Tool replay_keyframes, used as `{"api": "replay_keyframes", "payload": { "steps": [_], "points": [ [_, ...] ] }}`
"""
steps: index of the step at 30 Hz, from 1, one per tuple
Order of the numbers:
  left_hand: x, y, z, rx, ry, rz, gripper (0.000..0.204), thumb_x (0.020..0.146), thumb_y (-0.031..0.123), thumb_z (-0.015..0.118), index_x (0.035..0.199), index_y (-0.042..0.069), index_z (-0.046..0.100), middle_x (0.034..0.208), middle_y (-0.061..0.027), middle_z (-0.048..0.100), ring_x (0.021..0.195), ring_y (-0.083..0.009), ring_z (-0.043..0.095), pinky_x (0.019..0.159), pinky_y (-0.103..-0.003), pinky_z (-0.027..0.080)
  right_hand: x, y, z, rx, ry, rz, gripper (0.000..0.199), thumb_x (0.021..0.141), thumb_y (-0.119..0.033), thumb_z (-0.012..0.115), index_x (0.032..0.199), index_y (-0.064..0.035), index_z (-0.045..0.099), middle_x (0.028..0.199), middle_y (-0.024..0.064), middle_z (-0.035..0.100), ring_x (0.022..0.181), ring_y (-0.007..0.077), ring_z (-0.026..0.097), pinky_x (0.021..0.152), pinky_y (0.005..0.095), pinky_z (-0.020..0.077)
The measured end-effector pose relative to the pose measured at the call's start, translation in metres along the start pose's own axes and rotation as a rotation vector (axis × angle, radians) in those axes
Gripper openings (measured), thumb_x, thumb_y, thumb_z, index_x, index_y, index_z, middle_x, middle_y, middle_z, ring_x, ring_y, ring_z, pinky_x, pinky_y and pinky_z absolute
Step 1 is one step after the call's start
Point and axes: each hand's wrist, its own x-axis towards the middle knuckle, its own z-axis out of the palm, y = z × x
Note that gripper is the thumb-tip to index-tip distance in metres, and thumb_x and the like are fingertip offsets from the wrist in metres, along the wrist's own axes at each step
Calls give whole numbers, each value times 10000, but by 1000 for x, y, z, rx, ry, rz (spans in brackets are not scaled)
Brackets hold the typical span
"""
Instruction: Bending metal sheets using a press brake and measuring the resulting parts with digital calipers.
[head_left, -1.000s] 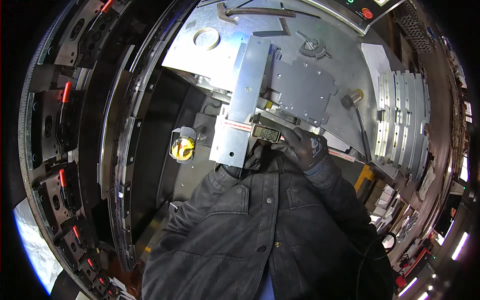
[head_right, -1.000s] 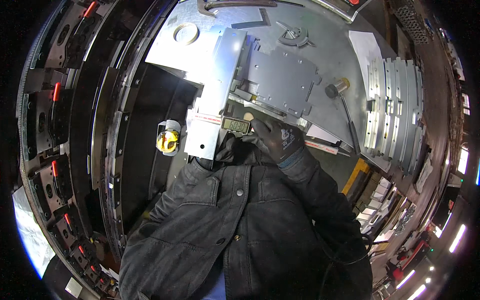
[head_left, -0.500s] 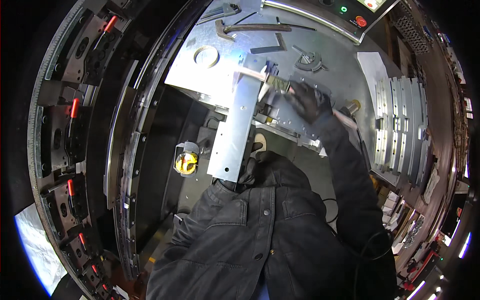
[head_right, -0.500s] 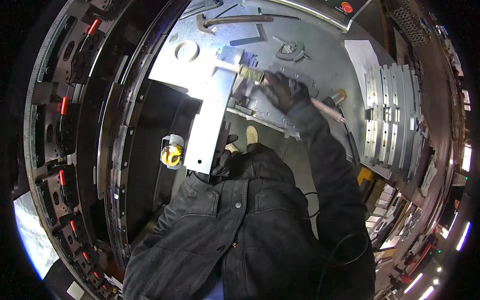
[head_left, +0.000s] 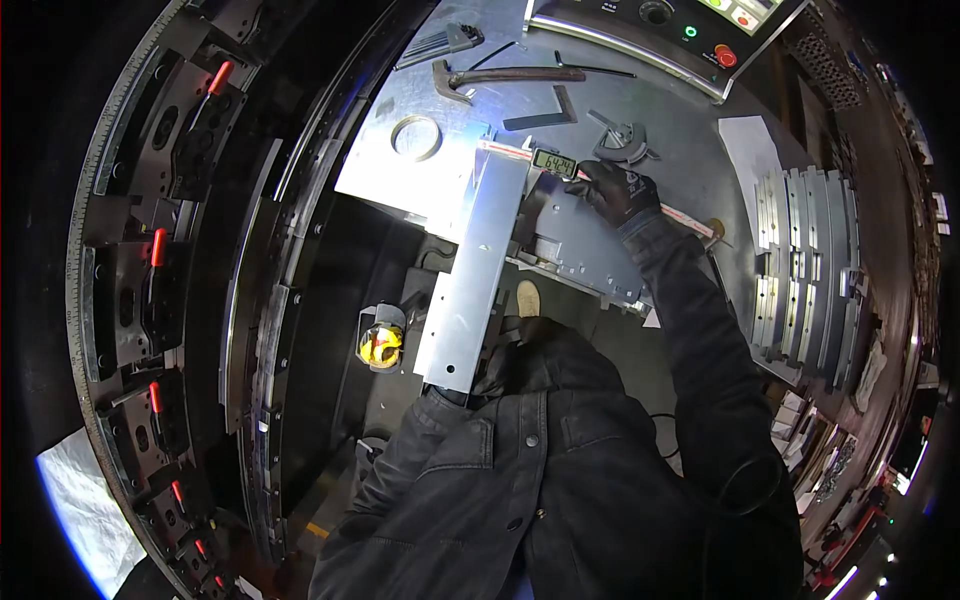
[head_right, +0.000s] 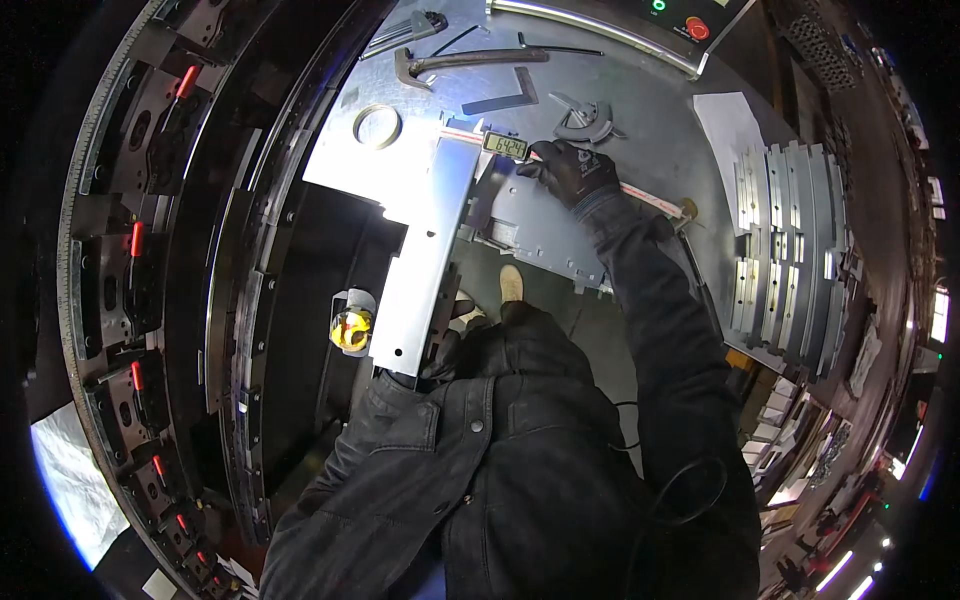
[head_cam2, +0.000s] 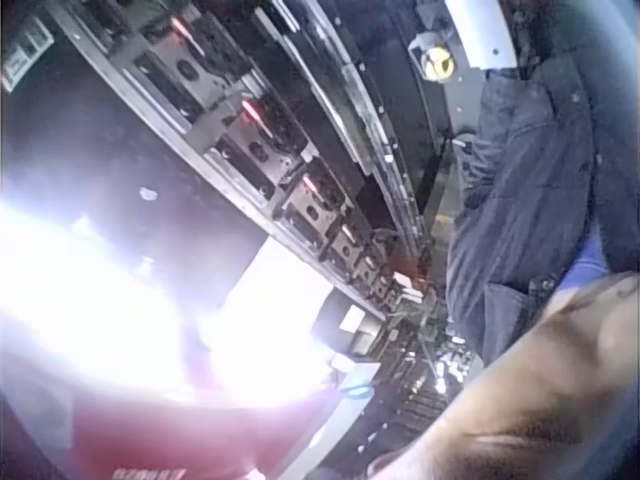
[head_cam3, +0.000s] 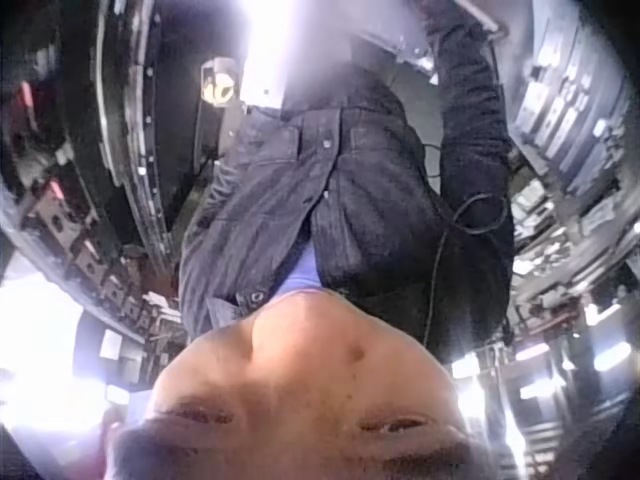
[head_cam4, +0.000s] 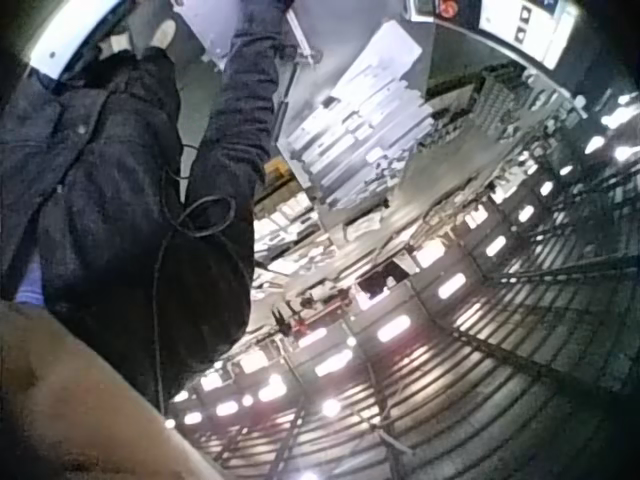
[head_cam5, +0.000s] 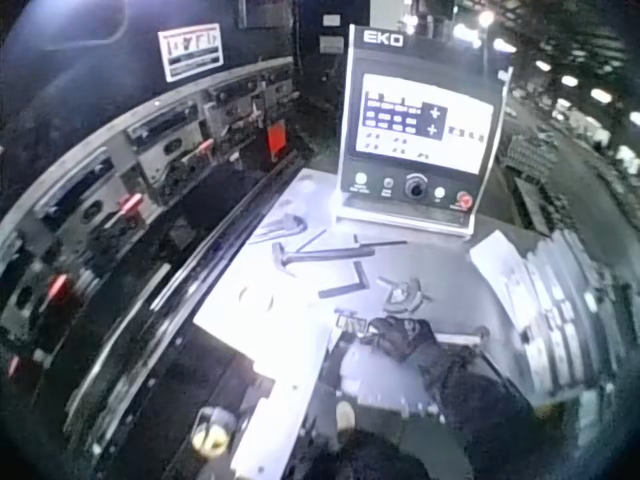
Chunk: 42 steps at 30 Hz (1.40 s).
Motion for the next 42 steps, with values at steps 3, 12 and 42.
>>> {"api": "replay_keyframes", "payload": {
  "steps": [3, 12, 42],
  "points": [
    [-23, 1, -40, 75, 128, 91, 524, 866, 333, 333, 1285, 58, 177, 1303, -172, 222, 1129, -400, 324, 780, -457, 448, 0, 1, 3, 74, 14, 12, 299, 706, -123, 518, 1003, -96, 498, 825, 86, 556, 650, 238, 520, 561, 322, 393],
    [-42, 4, -55, 34, 274, 76, 514, 869, 324, 330, 1284, 59, 182, 1304, -166, 224, 1115, -392, 346, 754, -458, 461, -3, -27, -25, -46, 2, 84, 299, 692, -133, 565, 981, -69, 523, 790, 76, 568, 632, 209, 524, 557, 289, 392],
    [-25, -10, -83, -64, -36, 20, 551, 857, 360, 344, 1273, 28, 199, 1222, -216, 340, 959, -347, 460, 591, -355, 476, -7, -31, -81, -19, 260, -9, 368, 744, -210, 545, 1078, -79, 464, 783, 101, 561, 617, 270, 532, 526, 341, 408]
  ]
}}
